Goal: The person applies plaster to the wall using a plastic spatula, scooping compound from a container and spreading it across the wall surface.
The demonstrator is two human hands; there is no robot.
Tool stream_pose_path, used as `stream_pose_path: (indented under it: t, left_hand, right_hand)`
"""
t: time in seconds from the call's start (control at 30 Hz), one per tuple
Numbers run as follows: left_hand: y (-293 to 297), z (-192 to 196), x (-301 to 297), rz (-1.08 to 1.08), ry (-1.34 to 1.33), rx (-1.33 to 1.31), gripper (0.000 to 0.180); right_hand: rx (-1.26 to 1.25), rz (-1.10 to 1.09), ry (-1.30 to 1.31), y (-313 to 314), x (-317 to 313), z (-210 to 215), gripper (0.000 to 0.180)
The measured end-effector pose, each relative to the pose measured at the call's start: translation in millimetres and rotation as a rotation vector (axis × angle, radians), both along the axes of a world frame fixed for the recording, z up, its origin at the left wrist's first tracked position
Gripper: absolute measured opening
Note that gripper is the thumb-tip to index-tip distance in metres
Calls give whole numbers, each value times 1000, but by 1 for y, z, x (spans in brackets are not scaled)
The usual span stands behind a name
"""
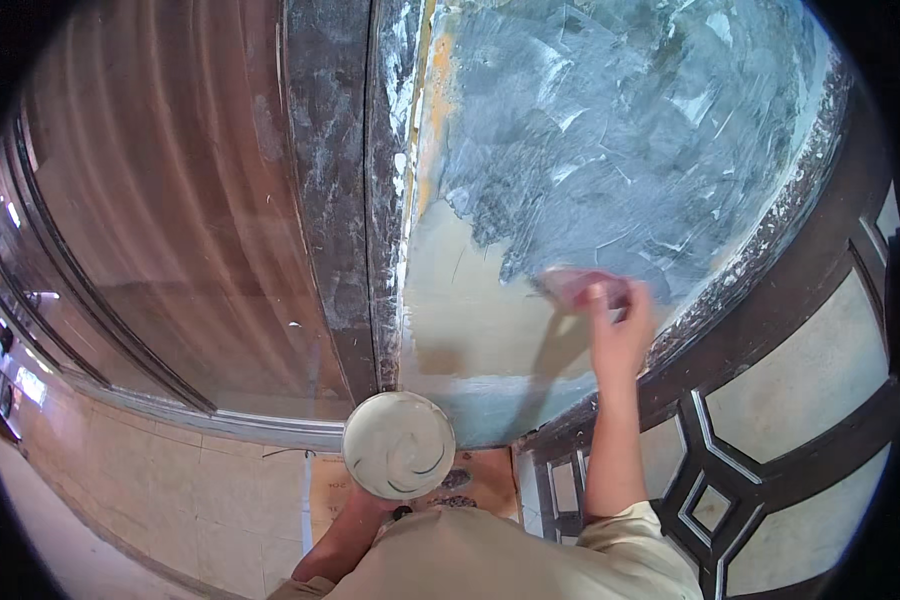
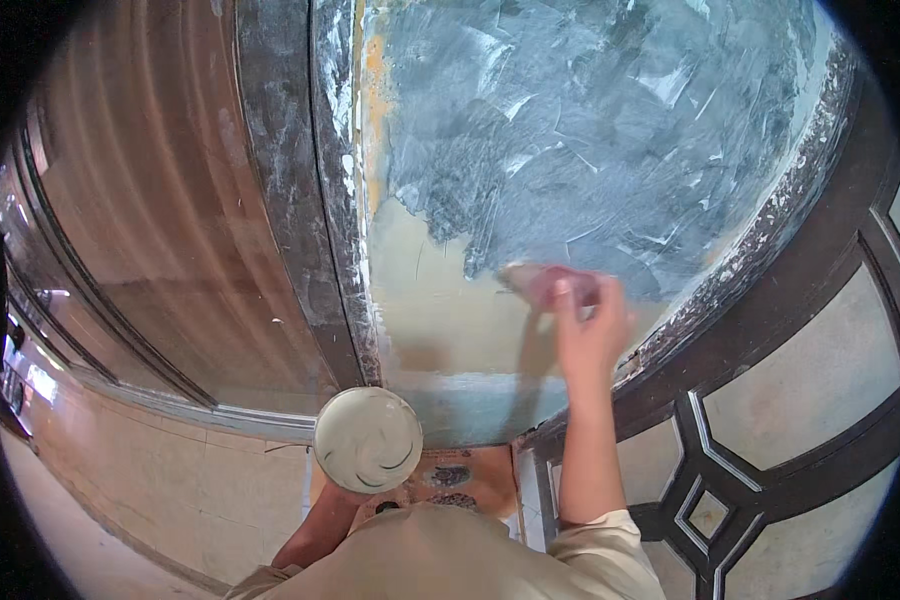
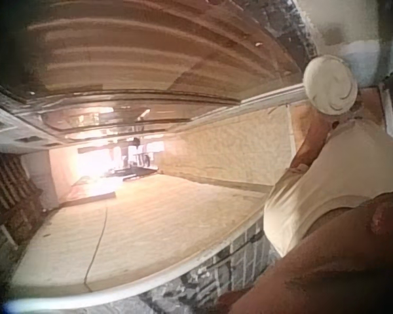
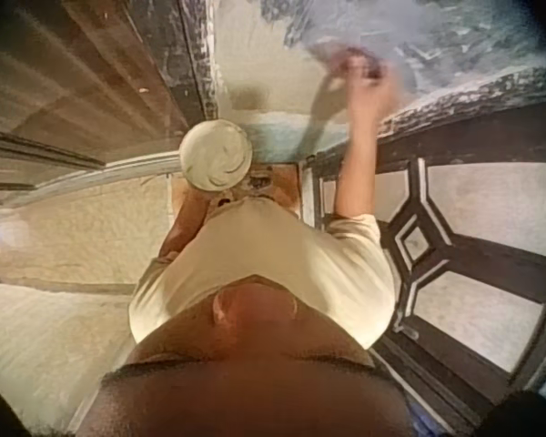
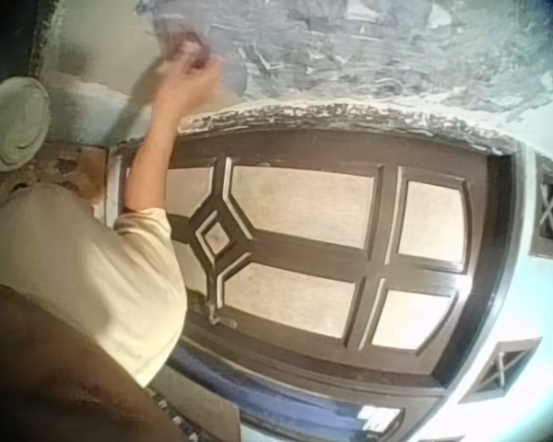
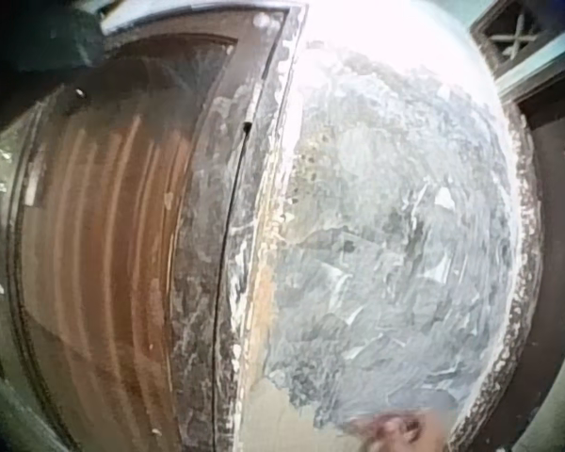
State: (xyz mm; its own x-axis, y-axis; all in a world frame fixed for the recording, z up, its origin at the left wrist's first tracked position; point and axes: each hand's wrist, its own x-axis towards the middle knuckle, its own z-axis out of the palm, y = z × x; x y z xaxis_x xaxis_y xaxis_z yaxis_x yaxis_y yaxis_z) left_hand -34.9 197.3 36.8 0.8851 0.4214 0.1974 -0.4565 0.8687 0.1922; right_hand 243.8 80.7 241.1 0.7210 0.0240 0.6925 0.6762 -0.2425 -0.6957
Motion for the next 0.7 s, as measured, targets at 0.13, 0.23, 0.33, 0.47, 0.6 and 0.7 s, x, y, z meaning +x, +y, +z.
stream_pose_path:
  t: [0.13,0.23,0.33,0.47,0.6,0.7]
  left_hand:
    - [4,-11,3,-126,3,-122,65]
    - [6,-19,0,-111,39,-146,64]
    - [1,-6,0,-29,128,-58,64]
    - [0,4,1,-149,50,-245,64]
    - [2,-3,0,-142,-74,-184,65]
    - [1,-16,2,-72,-6,-59,66]
  right_hand:
    - [-748,102,-506,13,1,-36,25]
    - [-356,129,-245,21,7,3,22]
    - [-97,54,-30,15,-5,6,21]
    - [-930,199,-427,20,-7,-28,24]
    - [-22,153,27,16,9,7,25]
    - [-686,169,-381,20,-10,-21,25]
